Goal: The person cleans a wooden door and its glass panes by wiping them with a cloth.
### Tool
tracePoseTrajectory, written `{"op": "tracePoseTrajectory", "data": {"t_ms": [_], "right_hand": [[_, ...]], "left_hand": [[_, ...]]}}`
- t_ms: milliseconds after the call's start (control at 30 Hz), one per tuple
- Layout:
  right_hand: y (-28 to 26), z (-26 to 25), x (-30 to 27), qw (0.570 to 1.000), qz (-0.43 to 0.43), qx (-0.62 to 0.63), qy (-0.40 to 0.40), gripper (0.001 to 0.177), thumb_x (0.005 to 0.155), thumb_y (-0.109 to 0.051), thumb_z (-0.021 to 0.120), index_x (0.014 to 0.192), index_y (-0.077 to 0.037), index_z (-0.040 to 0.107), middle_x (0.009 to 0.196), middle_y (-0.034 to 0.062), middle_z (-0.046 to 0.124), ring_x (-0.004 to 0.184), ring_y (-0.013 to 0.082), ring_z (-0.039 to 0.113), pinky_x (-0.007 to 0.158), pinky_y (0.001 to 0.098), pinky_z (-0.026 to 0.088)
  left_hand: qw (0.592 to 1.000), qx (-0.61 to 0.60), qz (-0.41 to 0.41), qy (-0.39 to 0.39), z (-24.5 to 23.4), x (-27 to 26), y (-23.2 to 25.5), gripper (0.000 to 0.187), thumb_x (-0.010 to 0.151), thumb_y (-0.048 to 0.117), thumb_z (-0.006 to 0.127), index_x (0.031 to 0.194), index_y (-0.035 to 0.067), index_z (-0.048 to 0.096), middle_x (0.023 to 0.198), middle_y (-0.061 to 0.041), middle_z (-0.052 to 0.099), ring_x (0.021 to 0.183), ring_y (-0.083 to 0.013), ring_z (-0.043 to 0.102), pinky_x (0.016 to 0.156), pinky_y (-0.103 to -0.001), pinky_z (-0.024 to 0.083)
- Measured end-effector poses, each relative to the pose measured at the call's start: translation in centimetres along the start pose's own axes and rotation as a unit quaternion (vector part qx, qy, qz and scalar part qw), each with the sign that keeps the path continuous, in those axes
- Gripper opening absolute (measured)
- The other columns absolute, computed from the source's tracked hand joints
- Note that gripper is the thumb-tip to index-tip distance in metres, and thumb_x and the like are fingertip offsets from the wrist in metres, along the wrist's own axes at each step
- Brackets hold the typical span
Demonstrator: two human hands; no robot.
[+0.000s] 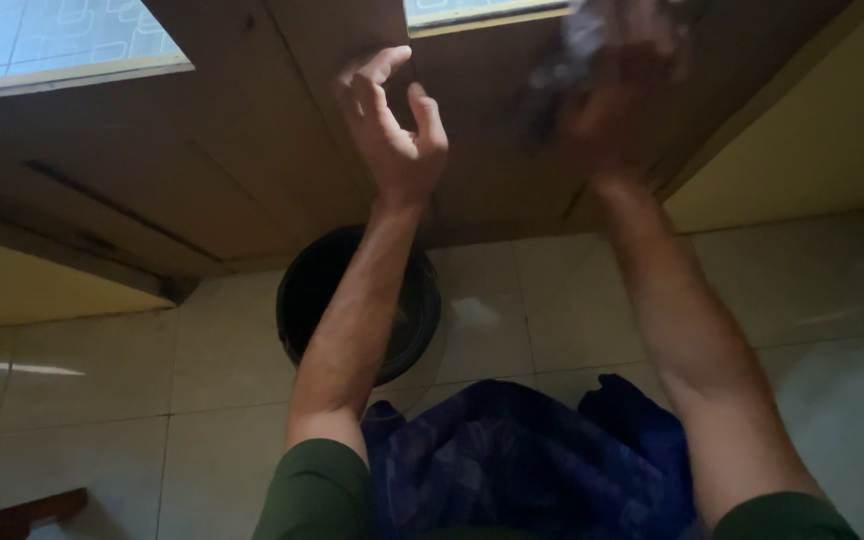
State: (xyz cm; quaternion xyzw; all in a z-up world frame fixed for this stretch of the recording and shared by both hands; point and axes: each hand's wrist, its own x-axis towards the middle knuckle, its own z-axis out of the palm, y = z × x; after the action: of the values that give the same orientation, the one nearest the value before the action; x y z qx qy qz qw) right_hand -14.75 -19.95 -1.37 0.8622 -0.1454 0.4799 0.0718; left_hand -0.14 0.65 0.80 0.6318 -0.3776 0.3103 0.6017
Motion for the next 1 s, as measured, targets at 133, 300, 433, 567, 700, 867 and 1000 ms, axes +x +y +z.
{"op": "tracePoseTrajectory", "data": {"t_ms": [133,300,433,567,700,867,1000], "right_hand": [[2.3,0.9,-1.7,0.991,0.121,-0.048,-0.044,0.07,0.111,-0.045,0.048,0.17,-0.012,0.029,0.176,0.0147,0.021,0.162,0.0405,0.024,0.134,0.0575,0.016],[-0.6,3.2,-1.4,0.989,0.143,-0.029,-0.013,0.071,0.117,-0.05,0.044,0.169,-0.012,0.014,0.177,0.0062,0.007,0.165,0.03,0.016,0.136,0.0519,0.017],[-5.2,2.7,-0.3,0.997,0.034,-0.044,-0.059,0.077,0.112,-0.056,0.05,0.17,-0.012,0.027,0.175,0.0092,0.018,0.16,0.0319,0.016,0.132,0.0557,0.018],[-6.8,0.8,0.4,0.992,0.0,-0.07,-0.105,0.059,0.118,-0.037,0.05,0.17,-0.014,0.036,0.176,0.0066,0.027,0.164,0.0289,0.016,0.131,0.0552,0.012],[-3.0,1.1,0.6,0.992,-0.05,-0.114,-0.028,0.065,0.112,-0.041,0.051,0.169,-0.013,0.037,0.175,0.005,0.028,0.163,0.0232,0.018,0.129,0.0537,0.012],[1.1,-0.1,-1.1,0.982,0.117,-0.077,-0.129,0.071,0.116,-0.045,0.051,0.164,0.003,0.032,0.17,0.023,0.029,0.158,0.0394,0.02,0.128,0.0613,0.016],[2.1,0.8,-0.5,0.988,0.143,-0.056,-0.028,0.075,0.112,-0.041,0.053,0.164,0.004,0.024,0.17,0.0303,0.022,0.16,0.0444,0.015,0.132,0.0628,0.013]], "left_hand": [[1.0,0.003,0.005,-0.002,0.1,-0.2,0.2,0.038,0.089,-0.003,0.064,0.125,0.008,0.058,0.124,-0.01,0.058,0.124,-0.0268,0.053,0.109,-0.041,0.047],[1.0,0.0,0.0,0.0,0.6,-0.3,0.2,0.037,0.09,-0.001,0.064,0.125,0.009,0.059,0.124,-0.011,0.055,0.125,-0.0267,0.052,0.109,-0.041,0.048],[1.0,0.012,0.025,0.011,1.3,-0.3,-0.1,0.034,0.091,0.003,0.064,0.125,0.009,0.058,0.126,-0.011,0.053,0.128,-0.0284,0.052,0.113,-0.043,0.046],[0.999,0.037,0.026,-0.012,1.0,-0.7,1.0,0.035,0.091,0.004,0.066,0.125,0.01,0.06,0.129,-0.012,0.056,0.128,-0.0293,0.053,0.107,-0.043,0.045],[0.999,0.025,0.026,-0.033,1.8,-0.9,2.0,0.037,0.094,0.005,0.066,0.13,0.013,0.061,0.133,-0.013,0.055,0.129,-0.0301,0.053,0.11,-0.042,0.046],[0.997,0.032,0.047,-0.046,2.3,-0.9,2.4,0.039,0.093,0.006,0.067,0.13,0.014,0.06,0.134,-0.012,0.056,0.128,-0.0284,0.054,0.112,-0.043,0.044],[0.998,0.035,0.047,-0.038,2.8,-1.0,2.7,0.039,0.093,0.006,0.068,0.13,0.015,0.06,0.134,-0.011,0.056,0.128,-0.0275,0.054,0.11,-0.042,0.042]]}}
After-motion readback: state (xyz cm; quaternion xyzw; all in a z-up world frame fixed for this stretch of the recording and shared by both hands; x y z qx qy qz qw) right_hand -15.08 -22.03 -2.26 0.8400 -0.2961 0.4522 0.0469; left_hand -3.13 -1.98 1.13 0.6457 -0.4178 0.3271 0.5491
